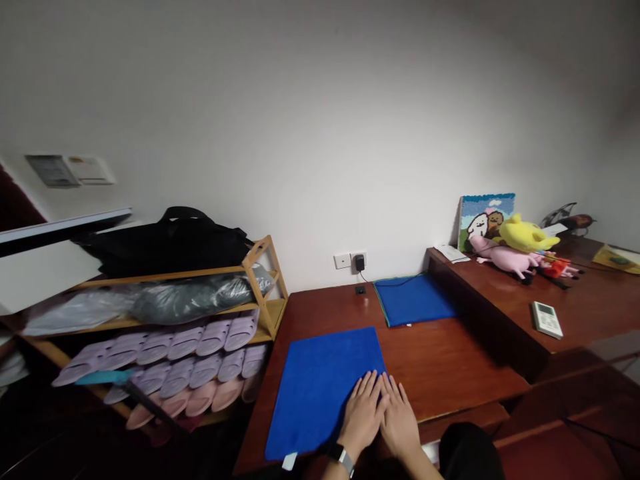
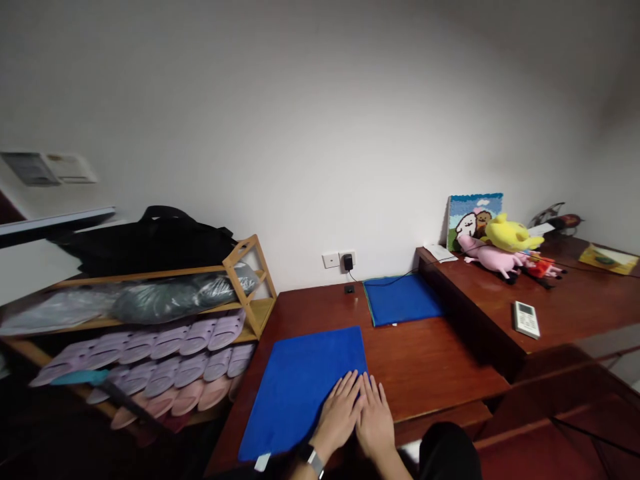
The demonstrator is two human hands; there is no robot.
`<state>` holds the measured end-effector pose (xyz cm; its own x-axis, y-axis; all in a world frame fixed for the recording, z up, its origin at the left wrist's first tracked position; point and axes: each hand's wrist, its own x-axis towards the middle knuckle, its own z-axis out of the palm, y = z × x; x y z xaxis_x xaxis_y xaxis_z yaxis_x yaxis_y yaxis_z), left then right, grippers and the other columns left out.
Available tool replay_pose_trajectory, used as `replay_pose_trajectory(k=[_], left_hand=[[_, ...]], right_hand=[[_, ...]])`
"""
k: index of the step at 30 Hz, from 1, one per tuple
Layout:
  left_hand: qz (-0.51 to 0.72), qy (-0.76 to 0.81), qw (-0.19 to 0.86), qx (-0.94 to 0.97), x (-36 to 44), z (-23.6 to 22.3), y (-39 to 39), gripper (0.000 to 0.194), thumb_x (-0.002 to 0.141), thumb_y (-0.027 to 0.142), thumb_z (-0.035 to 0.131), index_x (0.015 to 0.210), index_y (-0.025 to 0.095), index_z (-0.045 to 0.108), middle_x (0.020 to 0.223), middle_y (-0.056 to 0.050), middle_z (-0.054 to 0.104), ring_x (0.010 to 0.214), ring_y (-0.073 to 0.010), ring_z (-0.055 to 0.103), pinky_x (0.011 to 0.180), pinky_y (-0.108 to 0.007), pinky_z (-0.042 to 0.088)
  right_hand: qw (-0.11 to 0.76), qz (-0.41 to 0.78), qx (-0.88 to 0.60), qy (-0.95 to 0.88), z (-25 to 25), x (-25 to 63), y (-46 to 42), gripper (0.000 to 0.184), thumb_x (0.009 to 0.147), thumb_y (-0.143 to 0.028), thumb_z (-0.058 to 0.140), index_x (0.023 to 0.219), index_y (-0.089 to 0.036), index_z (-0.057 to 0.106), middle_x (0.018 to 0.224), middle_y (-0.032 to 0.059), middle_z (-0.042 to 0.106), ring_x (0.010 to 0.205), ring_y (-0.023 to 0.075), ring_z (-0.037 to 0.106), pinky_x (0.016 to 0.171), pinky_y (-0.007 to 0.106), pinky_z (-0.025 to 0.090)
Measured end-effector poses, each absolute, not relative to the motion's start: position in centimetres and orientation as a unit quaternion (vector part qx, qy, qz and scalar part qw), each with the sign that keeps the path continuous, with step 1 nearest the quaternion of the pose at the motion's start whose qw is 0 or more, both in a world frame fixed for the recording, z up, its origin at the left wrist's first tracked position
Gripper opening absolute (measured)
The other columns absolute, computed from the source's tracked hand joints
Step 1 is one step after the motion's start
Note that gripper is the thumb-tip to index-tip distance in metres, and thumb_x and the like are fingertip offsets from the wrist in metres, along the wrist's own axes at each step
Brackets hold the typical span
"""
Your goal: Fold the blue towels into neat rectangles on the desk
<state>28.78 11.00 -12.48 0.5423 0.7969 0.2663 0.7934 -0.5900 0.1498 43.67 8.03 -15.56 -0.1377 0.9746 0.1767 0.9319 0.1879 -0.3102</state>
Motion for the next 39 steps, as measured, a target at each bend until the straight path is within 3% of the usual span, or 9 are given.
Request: replay_pose_trajectory(k=[4,9,14,18,25,31,36,39], left_hand=[[0.128,0.491,0.013,0.862,27.0,-13.3,10.9,0.057,0.111,0.048,0.028,0.164,0.029,0.029,0.169,-0.003,0.037,0.156,-0.0229,0.036,0.128,-0.049,0.035],[0.081,0.626,0.003,0.776,16.0,-14.7,10.3,0.062,0.108,0.053,0.028,0.164,0.027,0.03,0.171,-0.004,0.029,0.158,-0.0263,0.03,0.129,-0.053,0.03],[0.075,0.66,0.0,0.748,9.3,-15.3,9.5,0.066,0.106,0.053,0.028,0.165,0.022,0.028,0.172,-0.005,0.026,0.159,-0.0253,0.025,0.13,-0.052,0.026],[0.067,0.665,-0.001,0.744,9.1,-15.1,9.6,0.07,0.105,0.055,0.028,0.165,0.019,0.029,0.172,-0.005,0.026,0.16,-0.0239,0.024,0.131,-0.05,0.025],[0.086,0.685,-0.016,0.723,8.2,-14.2,9.9,0.069,0.104,0.053,0.033,0.163,0.017,0.035,0.17,-0.007,0.03,0.158,-0.0247,0.028,0.13,-0.05,0.026],[0.143,0.671,-0.059,0.725,7.7,-15.3,9.4,0.066,0.104,0.051,0.035,0.161,0.019,0.042,0.168,-0.008,0.038,0.156,-0.0252,0.036,0.128,-0.05,0.031],[0.172,0.672,-0.058,0.718,7.9,-15.1,9.3,0.063,0.103,0.051,0.036,0.158,0.022,0.046,0.164,-0.005,0.047,0.154,-0.026,0.039,0.128,-0.049,0.034],[0.184,0.673,-0.055,0.714,7.5,-15.5,9.4,0.063,0.102,0.052,0.036,0.157,0.023,0.049,0.163,-0.004,0.049,0.152,-0.0282,0.043,0.126,-0.05,0.038]], right_hand=[[0.177,0.063,-0.645,-0.741,-15.6,43.6,8.1,0.06,0.109,-0.044,0.02,0.163,-0.022,0.033,0.169,0.0007,0.029,0.158,0.023,0.028,0.131,0.045,0.025],[0.169,0.082,-0.654,-0.732,-14.8,43.3,8.0,0.063,0.108,-0.048,0.019,0.165,-0.023,0.029,0.17,-0.0013,0.027,0.16,0.0237,0.024,0.132,0.045,0.024],[0.147,0.103,-0.659,-0.731,-14.2,43.3,7.8,0.064,0.108,-0.049,0.017,0.165,-0.021,0.026,0.171,-0.0021,0.023,0.161,0.0233,0.02,0.133,0.046,0.02],[0.143,0.1,-0.658,-0.733,-14.0,43.1,8.1,0.063,0.108,-0.049,0.018,0.165,-0.024,0.027,0.171,-0.0027,0.022,0.161,0.0244,0.019,0.133,0.048,0.019],[0.116,0.109,-0.646,-0.746,-12.7,41.0,9.5,0.064,0.107,-0.043,0.022,0.165,-0.016,0.027,0.171,0.0028,0.022,0.16,0.0229,0.021,0.132,0.045,0.02],[0.144,0.121,-0.63,-0.753,-13.6,42.4,10.2,0.064,0.108,-0.051,0.019,0.164,-0.023,0.033,0.17,-0.0002,0.03,0.16,0.021,0.025,0.132,0.043,0.021],[0.161,0.077,-0.65,-0.739,-11.7,46.9,16.2,0.056,0.106,-0.04,0.03,0.158,-0.03,0.047,0.168,0.0013,0.041,0.157,0.0228,0.031,0.13,0.045,0.022],[0.134,0.045,-0.692,-0.708,-9.9,49.6,21.9,0.059,0.102,-0.036,0.039,0.16,-0.027,0.045,0.17,0.0058,0.037,0.157,0.0263,0.029,0.129,0.046,0.02]])
